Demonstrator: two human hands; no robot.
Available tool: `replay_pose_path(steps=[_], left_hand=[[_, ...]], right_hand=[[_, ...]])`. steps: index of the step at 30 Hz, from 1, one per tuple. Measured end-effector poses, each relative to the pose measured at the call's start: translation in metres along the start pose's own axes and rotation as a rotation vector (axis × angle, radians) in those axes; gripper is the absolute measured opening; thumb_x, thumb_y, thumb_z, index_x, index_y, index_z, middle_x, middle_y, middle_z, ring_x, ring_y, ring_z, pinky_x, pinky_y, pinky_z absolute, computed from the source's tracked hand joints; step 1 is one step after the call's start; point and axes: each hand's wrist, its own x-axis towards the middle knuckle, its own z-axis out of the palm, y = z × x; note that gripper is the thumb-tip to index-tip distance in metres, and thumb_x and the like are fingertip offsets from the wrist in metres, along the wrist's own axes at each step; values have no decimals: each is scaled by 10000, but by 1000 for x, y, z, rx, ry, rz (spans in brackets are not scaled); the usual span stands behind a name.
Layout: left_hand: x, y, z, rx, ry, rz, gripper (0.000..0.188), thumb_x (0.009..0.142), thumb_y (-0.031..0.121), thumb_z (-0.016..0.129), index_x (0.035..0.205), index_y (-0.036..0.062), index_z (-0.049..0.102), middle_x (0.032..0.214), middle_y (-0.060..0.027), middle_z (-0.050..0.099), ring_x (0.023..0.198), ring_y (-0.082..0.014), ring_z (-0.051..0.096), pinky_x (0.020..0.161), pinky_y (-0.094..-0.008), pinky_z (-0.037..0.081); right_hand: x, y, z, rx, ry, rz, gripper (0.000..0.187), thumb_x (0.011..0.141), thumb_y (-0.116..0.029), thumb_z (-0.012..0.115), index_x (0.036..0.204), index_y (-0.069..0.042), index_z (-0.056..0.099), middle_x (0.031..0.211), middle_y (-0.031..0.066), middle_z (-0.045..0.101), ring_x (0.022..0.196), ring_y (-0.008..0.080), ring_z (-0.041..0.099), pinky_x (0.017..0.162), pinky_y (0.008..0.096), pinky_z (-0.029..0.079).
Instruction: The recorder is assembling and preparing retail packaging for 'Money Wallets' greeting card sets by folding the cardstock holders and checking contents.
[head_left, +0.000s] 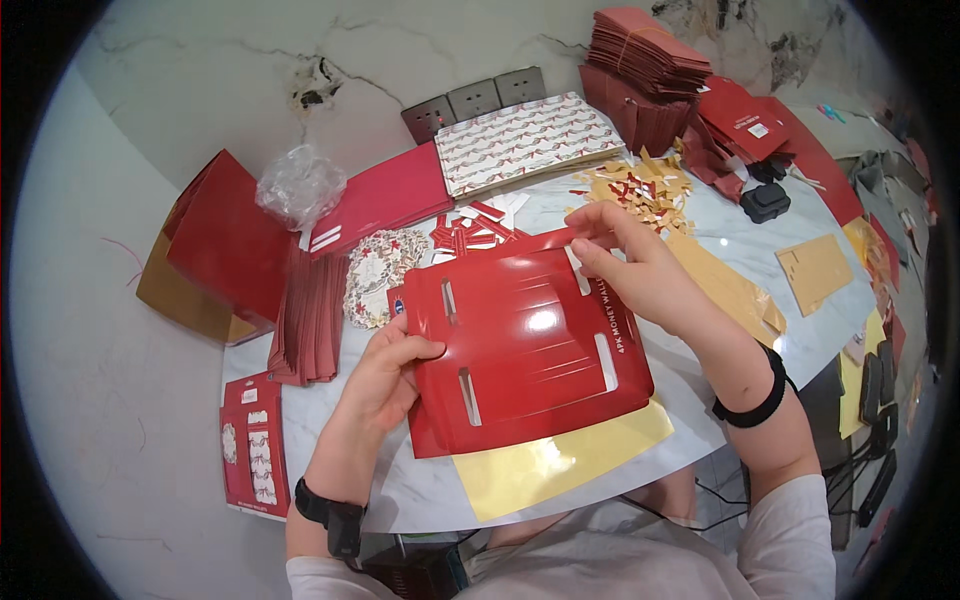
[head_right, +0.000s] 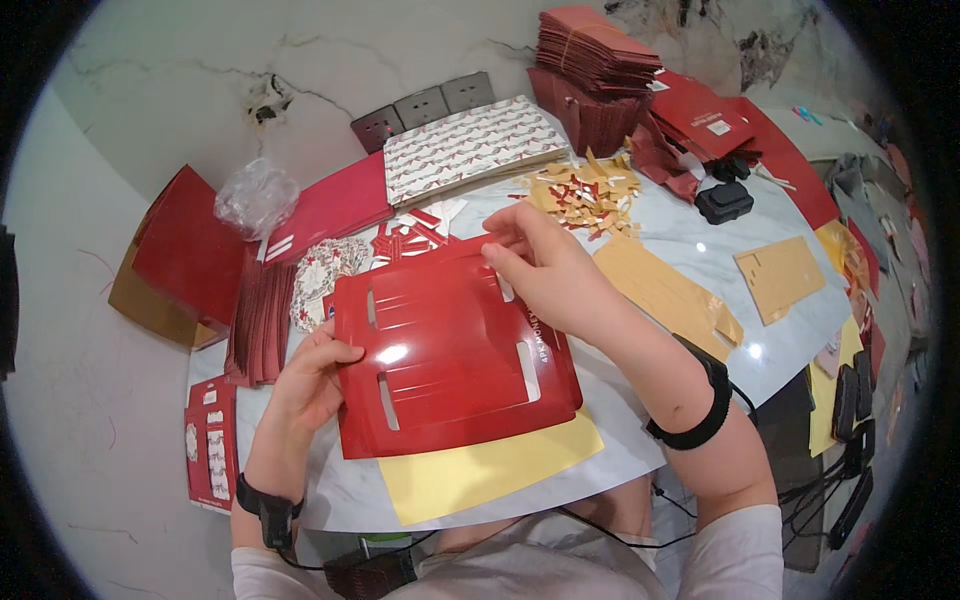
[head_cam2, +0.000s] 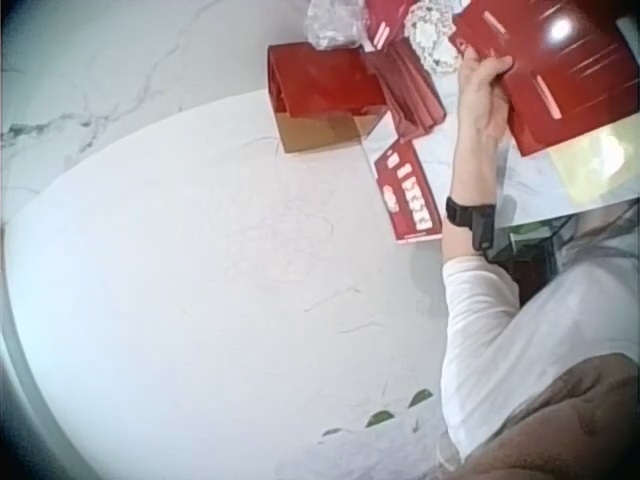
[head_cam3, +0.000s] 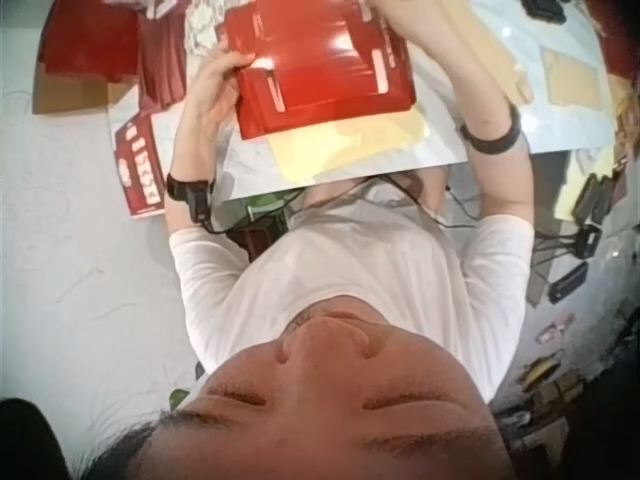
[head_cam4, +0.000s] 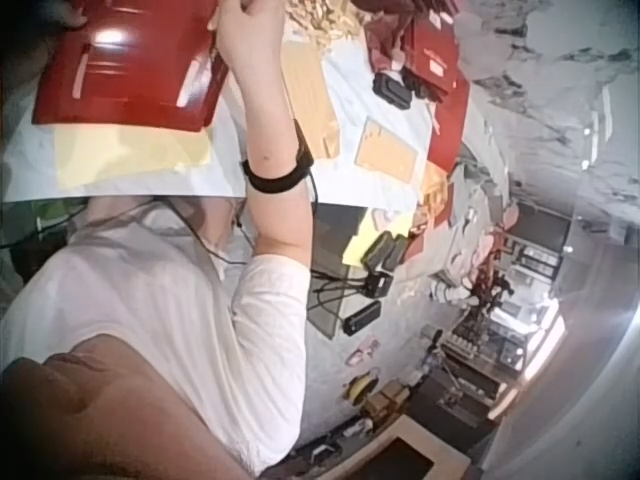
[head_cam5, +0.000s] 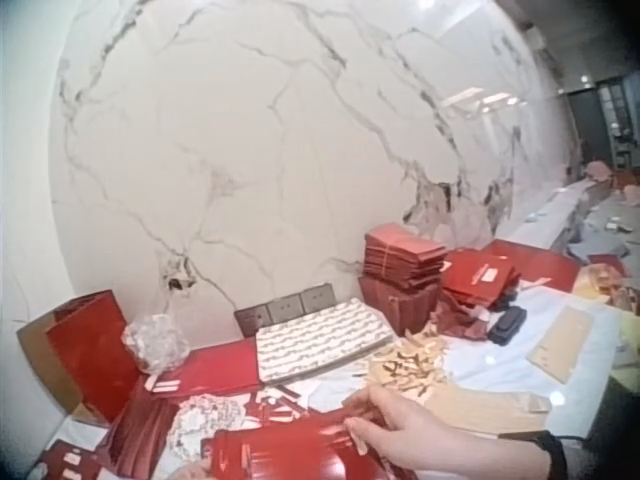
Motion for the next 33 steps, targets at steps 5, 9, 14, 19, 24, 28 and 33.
replay_pose_path(steps=[5,9,14,19,24,28,33], left_hand=[[-1,-8,2,-132,-19,-67,450,861,-66,604,1305,-4,560,1202,-119,674,1066,-221,698,924,-379,602],[1,-10,1,-137,-5,-99,447,874,-42,645,1311,-3,557,1204,-119,669,1070,-232,696,931,-394,602],[-3,-11,7,-74,1,-67,496,886,-7,686,1360,7,542,1272,-145,661,1140,-259,676,997,-426,565],[-6,-8,11,-85,-25,-96,483,897,-12,677,1359,9,538,1288,-143,654,1150,-249,673,979,-407,574],[-2,1,-1,-74,-4,-140,401,930,30,675,1314,-2,565,1240,-128,680,1108,-206,686,924,-355,582],[4,13,-19,507,110,-7,284,961,136,696,1208,12,628,943,-87,744,863,-126,718,739,-258,568],[0,10,-8,1288,408,436,334,878,164,795,1154,51,645,713,-11,697,688,-77,650,647,-250,519]], right_hand=[[0,-4,0,171,-127,225,343,1021,-191,629,1316,-39,542,1236,60,618,1101,121,600,941,277,524],[-3,-5,1,346,-94,215,398,951,-88,685,1310,-30,524,1119,80,602,888,125,614,772,275,537],[-5,-8,6,333,-33,177,620,822,-11,804,1367,-48,510,1137,72,610,956,129,623,854,268,537],[-6,-4,2,188,-190,143,740,745,40,852,1389,-74,507,1052,25,616,896,95,604,799,232,514],[-8,-11,6,-284,-241,103,571,724,31,851,1228,-77,606,931,6,618,788,83,552,698,243,467],[-10,-8,5,-413,-231,55,410,728,14,845,1088,-36,655,914,68,674,801,156,626,730,294,513],[-12,-10,9,-514,-247,-58,380,728,3,805,1066,-23,634,983,161,695,924,310,673,806,390,537]])
